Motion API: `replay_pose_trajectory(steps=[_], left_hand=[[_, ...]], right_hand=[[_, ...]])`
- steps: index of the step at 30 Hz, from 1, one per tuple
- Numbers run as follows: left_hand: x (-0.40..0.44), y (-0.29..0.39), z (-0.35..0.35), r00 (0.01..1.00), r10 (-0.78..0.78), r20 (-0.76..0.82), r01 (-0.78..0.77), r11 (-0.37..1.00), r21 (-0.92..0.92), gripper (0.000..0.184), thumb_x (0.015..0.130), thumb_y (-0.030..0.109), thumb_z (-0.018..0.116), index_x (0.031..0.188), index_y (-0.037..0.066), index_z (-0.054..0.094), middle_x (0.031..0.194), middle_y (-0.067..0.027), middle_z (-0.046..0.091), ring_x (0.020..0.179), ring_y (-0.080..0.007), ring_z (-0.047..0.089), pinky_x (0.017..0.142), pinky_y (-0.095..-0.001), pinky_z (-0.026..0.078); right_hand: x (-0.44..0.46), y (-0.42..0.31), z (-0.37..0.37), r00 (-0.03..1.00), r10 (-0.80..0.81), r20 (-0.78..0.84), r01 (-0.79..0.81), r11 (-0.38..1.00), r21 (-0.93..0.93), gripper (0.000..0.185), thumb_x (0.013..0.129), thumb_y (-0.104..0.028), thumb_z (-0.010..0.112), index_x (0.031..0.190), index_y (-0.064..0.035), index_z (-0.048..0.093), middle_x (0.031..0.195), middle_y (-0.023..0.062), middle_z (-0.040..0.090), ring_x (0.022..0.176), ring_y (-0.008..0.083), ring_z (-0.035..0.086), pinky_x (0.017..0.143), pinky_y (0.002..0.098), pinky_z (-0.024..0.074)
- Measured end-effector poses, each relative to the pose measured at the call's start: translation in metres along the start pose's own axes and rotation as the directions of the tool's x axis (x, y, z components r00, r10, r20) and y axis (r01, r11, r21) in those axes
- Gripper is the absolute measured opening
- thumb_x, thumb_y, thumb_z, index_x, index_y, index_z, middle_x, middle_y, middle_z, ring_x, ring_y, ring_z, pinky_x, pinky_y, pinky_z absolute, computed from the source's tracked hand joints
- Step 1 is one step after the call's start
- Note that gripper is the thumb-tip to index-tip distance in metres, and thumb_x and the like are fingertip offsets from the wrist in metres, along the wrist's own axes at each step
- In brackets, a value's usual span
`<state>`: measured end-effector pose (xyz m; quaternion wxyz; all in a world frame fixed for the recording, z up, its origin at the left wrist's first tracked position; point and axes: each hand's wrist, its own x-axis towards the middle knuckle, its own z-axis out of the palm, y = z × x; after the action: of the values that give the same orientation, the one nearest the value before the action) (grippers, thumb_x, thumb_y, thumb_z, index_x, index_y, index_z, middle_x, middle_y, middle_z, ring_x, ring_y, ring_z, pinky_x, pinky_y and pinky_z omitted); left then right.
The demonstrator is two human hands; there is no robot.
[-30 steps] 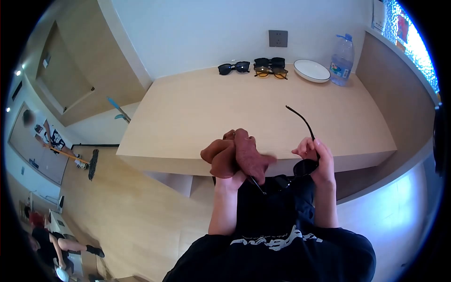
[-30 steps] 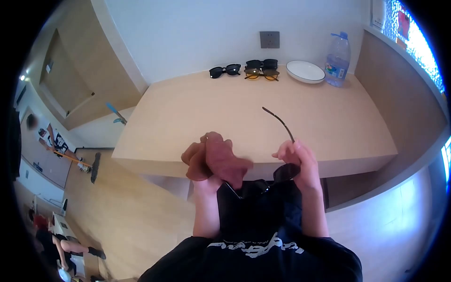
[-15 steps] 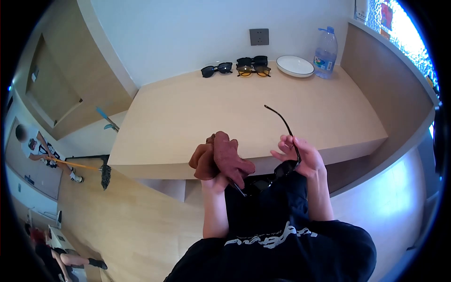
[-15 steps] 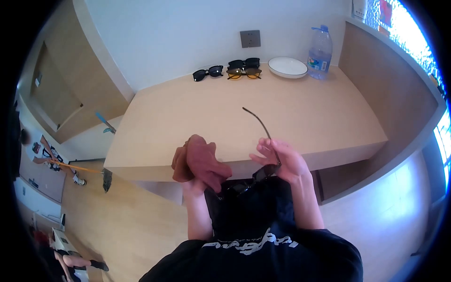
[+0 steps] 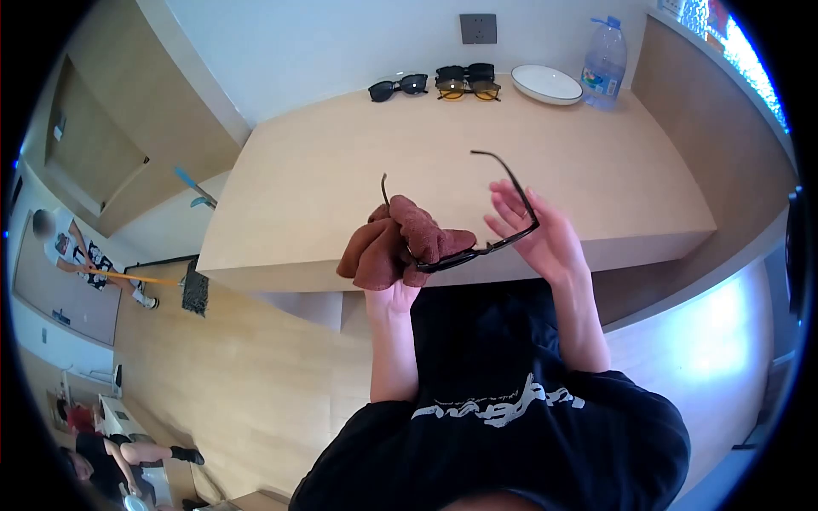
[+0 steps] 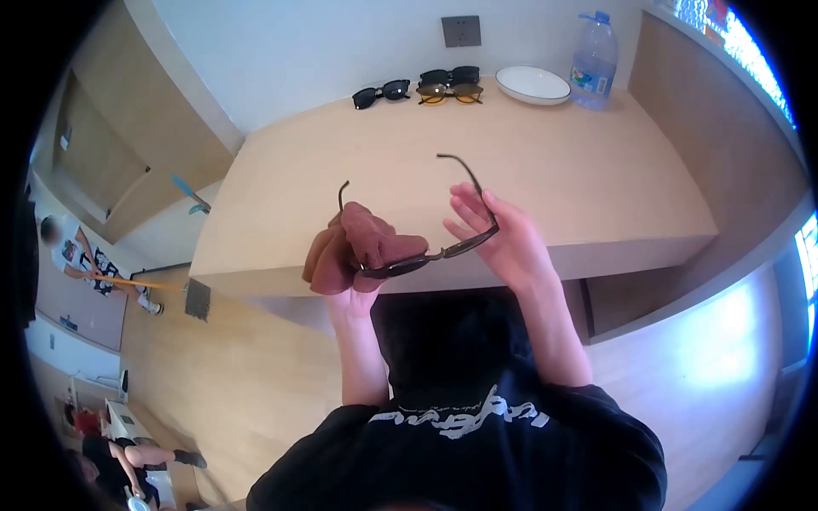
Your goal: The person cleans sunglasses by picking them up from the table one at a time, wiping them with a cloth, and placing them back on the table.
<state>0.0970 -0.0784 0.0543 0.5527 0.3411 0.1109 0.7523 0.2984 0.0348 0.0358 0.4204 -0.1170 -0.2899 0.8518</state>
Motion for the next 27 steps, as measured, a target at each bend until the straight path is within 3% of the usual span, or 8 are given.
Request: replay_pose_trajectory(steps=[4, 5, 7, 9, 11, 20, 22, 27], left_hand=[[0.002, -0.007, -0.014, 0.976, 0.136, -0.173, -0.147, 0.988, -0.053, 0.014, 0.095, 0.007, 0.042, 0.09, -0.004, 0.051, 0.081, -0.0089, 0.045, 0.075, -0.0183, 0.044, 0.066, -0.0318, 0.04], [0.004, -0.002, 0.01, 0.927, 0.028, -0.373, -0.146, 0.946, -0.29, 0.013, 0.096, 0.007, 0.041, 0.091, -0.002, 0.048, 0.081, -0.0067, 0.043, 0.071, -0.016, 0.041, 0.063, -0.0298, 0.038], [0.004, 0.001, 0.009, 0.837, -0.102, -0.538, -0.21, 0.848, -0.487, 0.012, 0.098, 0.008, 0.04, 0.092, -0.001, 0.046, 0.081, -0.0044, 0.041, 0.067, -0.0137, 0.038, 0.059, -0.0278, 0.037], [0.005, -0.006, -0.028, 0.995, -0.041, 0.093, 0.1, 0.548, -0.83, 0.013, 0.099, 0.008, 0.038, 0.088, 0.002, 0.042, 0.08, -0.0006, 0.037, 0.06, -0.0106, 0.029, 0.052, -0.0236, 0.03], [0.007, 0.002, -0.014, 0.993, -0.09, 0.079, 0.112, 0.461, -0.88, 0.015, 0.099, 0.006, 0.037, 0.084, 0.005, 0.037, 0.079, 0.0009, 0.032, 0.057, -0.0093, 0.023, 0.048, -0.0214, 0.024], [0.012, -0.005, -0.026, 0.998, 0.053, 0.024, -0.021, 0.71, -0.704, 0.014, 0.099, 0.006, 0.041, 0.086, 0.004, 0.044, 0.083, -0.0007, 0.042, 0.071, -0.0109, 0.041, 0.062, -0.0244, 0.041], [0.011, 0.006, 0.009, 0.992, 0.127, 0.014, -0.123, 0.981, -0.15, 0.008, 0.098, 0.006, 0.047, 0.09, 0.005, 0.047, 0.091, -0.003, 0.05, 0.084, -0.0122, 0.05, 0.077, -0.0286, 0.046], [0.007, 0.004, 0.014, 0.974, 0.167, -0.15, -0.169, 0.986, 0.004, 0.008, 0.095, 0.008, 0.055, 0.101, 0.005, 0.05, 0.1, -0.0067, 0.057, 0.089, -0.0145, 0.056, 0.078, -0.0312, 0.049]], right_hand=[[-0.001, 0.013, 0.007, 0.753, -0.601, 0.269, 0.632, 0.544, -0.552, 0.065, 0.091, -0.04, 0.066, 0.143, -0.0056, 0.047, 0.148, 0.0199, 0.044, 0.14, 0.0347, 0.038, 0.113, 0.0479, 0.0314], [-0.005, 0.006, 0.001, 0.759, -0.592, 0.271, 0.627, 0.553, -0.548, 0.065, 0.091, -0.04, 0.066, 0.143, -0.0056, 0.047, 0.148, 0.0199, 0.044, 0.14, 0.0347, 0.038, 0.113, 0.0479, 0.0314], [-0.009, -0.002, 0.0, 0.611, -0.333, 0.718, 0.74, -0.083, -0.668, 0.075, 0.075, -0.033, 0.082, 0.138, -0.0058, 0.052, 0.145, 0.0174, 0.048, 0.138, 0.036, 0.039, 0.113, 0.0466, 0.0324], [-0.005, 0.002, 0.003, 0.608, -0.297, 0.736, 0.748, -0.094, -0.656, 0.08, 0.061, -0.027, 0.09, 0.132, -0.0078, 0.058, 0.134, 0.0144, 0.055, 0.128, 0.0357, 0.048, 0.106, 0.0451, 0.0396], [-0.002, 0.005, -0.002, 0.624, -0.264, 0.735, 0.673, -0.296, -0.678, 0.073, 0.057, -0.019, 0.091, 0.124, -0.0098, 0.064, 0.115, 0.011, 0.06, 0.111, 0.033, 0.055, 0.094, 0.0429, 0.0462], [0.0, 0.003, 0.005, 0.419, -0.341, 0.841, 0.712, -0.451, -0.538, 0.068, 0.049, -0.011, 0.091, 0.114, -0.0102, 0.07, 0.095, 0.0072, 0.057, 0.085, 0.0258, 0.058, 0.074, 0.0382, 0.0499], [0.002, 0.001, 0.007, 0.413, -0.358, 0.837, 0.695, -0.47, -0.544, 0.068, 0.05, -0.013, 0.092, 0.115, -0.0083, 0.07, 0.096, 0.0083, 0.058, 0.085, 0.0261, 0.059, 0.074, 0.0375, 0.0501], [-0.006, -0.003, 0.025, 0.532, -0.404, 0.744, 0.622, -0.409, -0.667, 0.071, 0.051, -0.011, 0.091, 0.118, -0.0078, 0.07, 0.092, 0.0062, 0.058, 0.082, 0.0227, 0.059, 0.071, 0.0342, 0.0492]])
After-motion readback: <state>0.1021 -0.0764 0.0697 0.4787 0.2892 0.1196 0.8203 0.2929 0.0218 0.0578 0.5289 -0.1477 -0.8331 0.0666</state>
